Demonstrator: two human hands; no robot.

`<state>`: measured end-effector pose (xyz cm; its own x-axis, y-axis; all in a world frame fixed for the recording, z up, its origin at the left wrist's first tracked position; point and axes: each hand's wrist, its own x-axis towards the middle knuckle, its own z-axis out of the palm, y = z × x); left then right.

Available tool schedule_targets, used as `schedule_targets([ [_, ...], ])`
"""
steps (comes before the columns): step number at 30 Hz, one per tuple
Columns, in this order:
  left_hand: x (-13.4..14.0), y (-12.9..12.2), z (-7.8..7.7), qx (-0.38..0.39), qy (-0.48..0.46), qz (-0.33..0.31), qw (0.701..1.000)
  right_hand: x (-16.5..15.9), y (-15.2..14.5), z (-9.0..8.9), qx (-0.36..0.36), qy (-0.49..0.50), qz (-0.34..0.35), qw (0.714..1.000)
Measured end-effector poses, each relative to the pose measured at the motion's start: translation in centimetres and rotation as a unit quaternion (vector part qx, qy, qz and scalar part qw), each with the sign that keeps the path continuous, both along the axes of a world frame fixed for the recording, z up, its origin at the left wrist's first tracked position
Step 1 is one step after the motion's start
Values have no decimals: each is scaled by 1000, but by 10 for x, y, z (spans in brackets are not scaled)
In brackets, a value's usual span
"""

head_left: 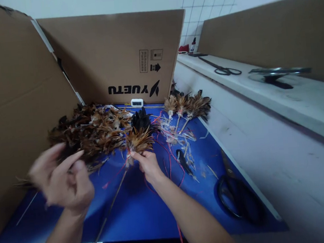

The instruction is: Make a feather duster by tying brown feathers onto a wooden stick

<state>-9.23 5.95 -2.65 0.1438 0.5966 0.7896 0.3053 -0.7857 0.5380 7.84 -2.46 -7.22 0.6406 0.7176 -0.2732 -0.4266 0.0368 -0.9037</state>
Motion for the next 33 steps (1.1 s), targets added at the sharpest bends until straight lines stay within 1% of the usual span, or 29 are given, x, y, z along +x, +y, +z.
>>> schedule_targets([
  [1,8,-3,1,-53,29,-33,998,0,0,0,-1,1,0,1000],
  [2,19,-6,0,-123,88,-89,984,0,1,0,-2,3,0,1000],
  [3,30,-8,-3,-206,143,-148,957,-1,1,0,0,7,-1,1000],
  [4,42,-9,-7,-271,165,-185,930,-1,1,0,4,10,-2,1000],
  [5,53,-10,-13,-313,176,-201,912,-1,1,0,8,13,-2,1000],
  [6,61,-10,-19,-349,182,-226,891,-1,1,-1,13,16,0,1000],
  [8,73,-11,-30,-428,151,-270,849,0,1,-1,21,19,5,1000],
  [9,77,-11,-34,-459,133,-286,831,0,1,-2,24,19,8,999],
  [11,80,-12,-39,-504,101,-300,803,1,3,-4,24,19,8,999],
  [16,82,-12,-42,-568,62,-304,762,2,5,-9,6,1,-3,1000],
  [20,81,-7,-42,-589,14,-309,746,1,5,-11,29,-17,20,999],
  [24,77,-5,-39,-604,-10,-309,734,1,6,-11,37,-29,31,998],
  [30,73,-7,-36,-631,-16,-322,705,-2,7,-12,24,-30,19,999],
  [33,72,-8,-35,-636,-4,-326,700,-4,7,-12,21,-19,16,999],
])
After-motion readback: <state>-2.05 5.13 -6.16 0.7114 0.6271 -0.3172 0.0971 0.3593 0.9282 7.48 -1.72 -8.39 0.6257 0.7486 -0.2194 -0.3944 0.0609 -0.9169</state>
